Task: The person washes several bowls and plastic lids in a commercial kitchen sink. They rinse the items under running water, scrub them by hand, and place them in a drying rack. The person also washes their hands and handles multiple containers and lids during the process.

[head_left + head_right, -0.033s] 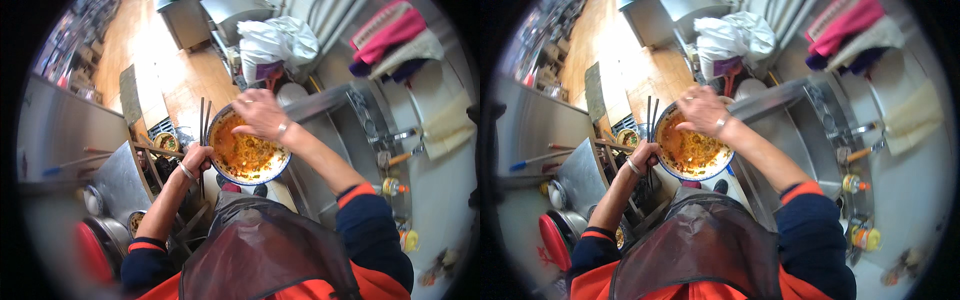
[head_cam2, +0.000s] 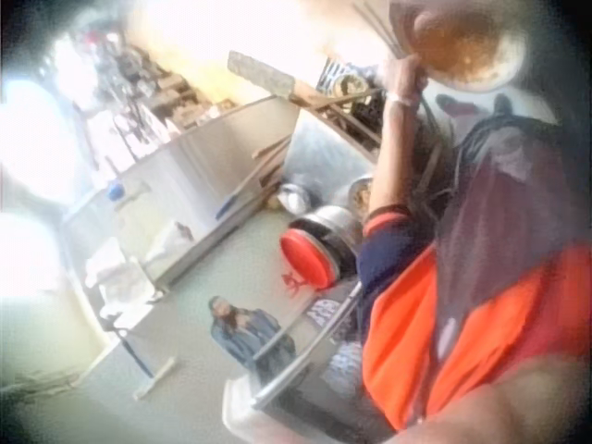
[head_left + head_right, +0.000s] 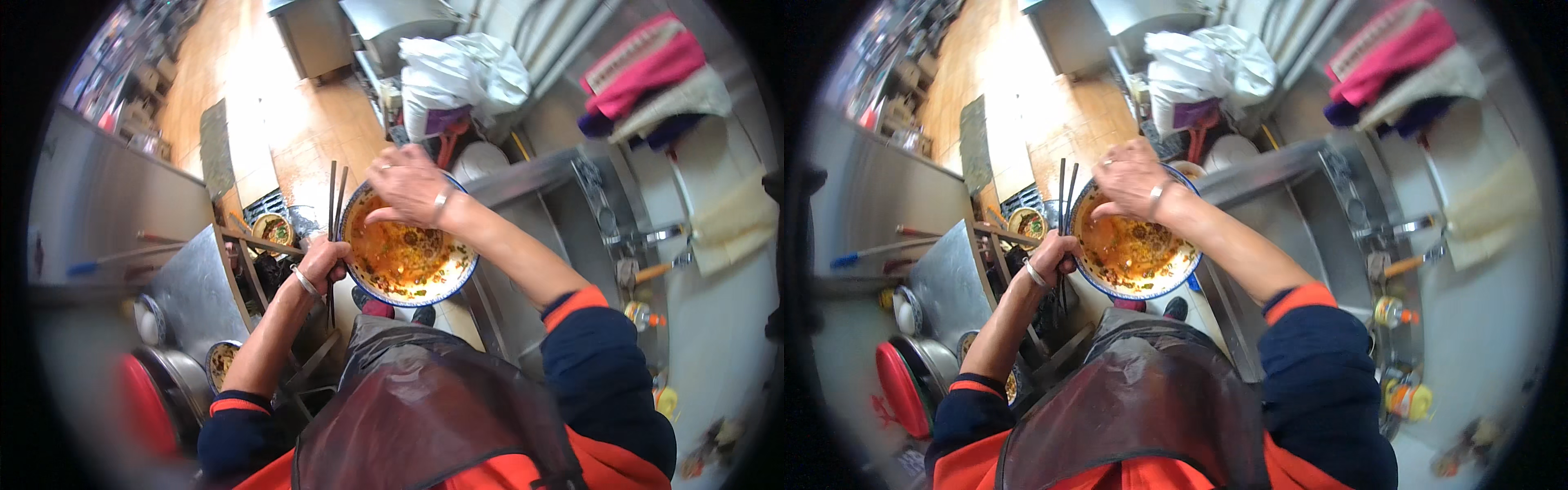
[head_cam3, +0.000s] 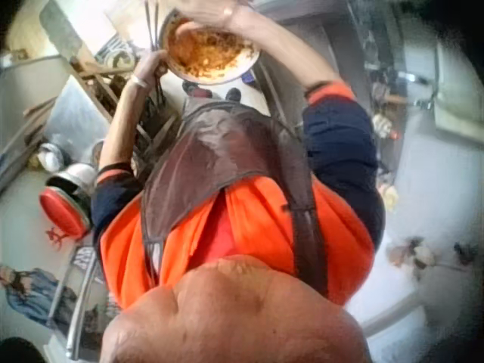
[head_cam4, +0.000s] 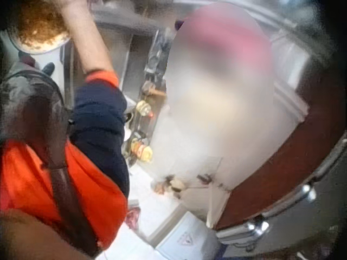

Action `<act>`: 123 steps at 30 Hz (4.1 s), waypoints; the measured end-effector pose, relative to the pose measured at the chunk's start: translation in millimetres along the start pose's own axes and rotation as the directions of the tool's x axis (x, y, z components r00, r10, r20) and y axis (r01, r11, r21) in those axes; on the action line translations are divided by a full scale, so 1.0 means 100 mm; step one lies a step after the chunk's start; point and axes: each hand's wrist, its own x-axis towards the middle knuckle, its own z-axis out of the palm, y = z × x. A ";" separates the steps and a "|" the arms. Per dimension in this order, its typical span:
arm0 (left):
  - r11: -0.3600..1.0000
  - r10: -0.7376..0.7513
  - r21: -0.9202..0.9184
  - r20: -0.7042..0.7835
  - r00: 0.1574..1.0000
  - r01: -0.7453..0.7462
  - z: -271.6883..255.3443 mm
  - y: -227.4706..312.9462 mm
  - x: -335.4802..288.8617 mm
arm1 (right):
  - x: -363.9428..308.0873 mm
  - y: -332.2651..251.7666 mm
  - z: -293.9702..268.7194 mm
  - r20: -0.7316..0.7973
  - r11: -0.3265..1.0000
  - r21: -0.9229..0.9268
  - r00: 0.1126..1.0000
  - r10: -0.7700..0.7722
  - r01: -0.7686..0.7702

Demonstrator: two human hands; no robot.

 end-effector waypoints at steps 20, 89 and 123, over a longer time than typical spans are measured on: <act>0.888 -0.016 -0.379 -0.590 0.808 -0.259 -1.57 -0.65 -0.56 | 2.37 -0.54 1.00 0.954 0.941 0.164 0.288 -0.076 -0.296; 0.218 -0.937 -0.256 -0.325 -0.128 -0.942 -0.50 -1.49 0.38 | 2.93 -2.35 2.72 0.388 0.530 0.752 0.387 -0.836 0.392; 0.265 -0.913 -0.377 -0.394 -0.105 -0.887 -0.66 -1.54 0.44 | 2.39 -2.72 2.48 0.269 -0.071 0.686 -0.344 -0.900 0.724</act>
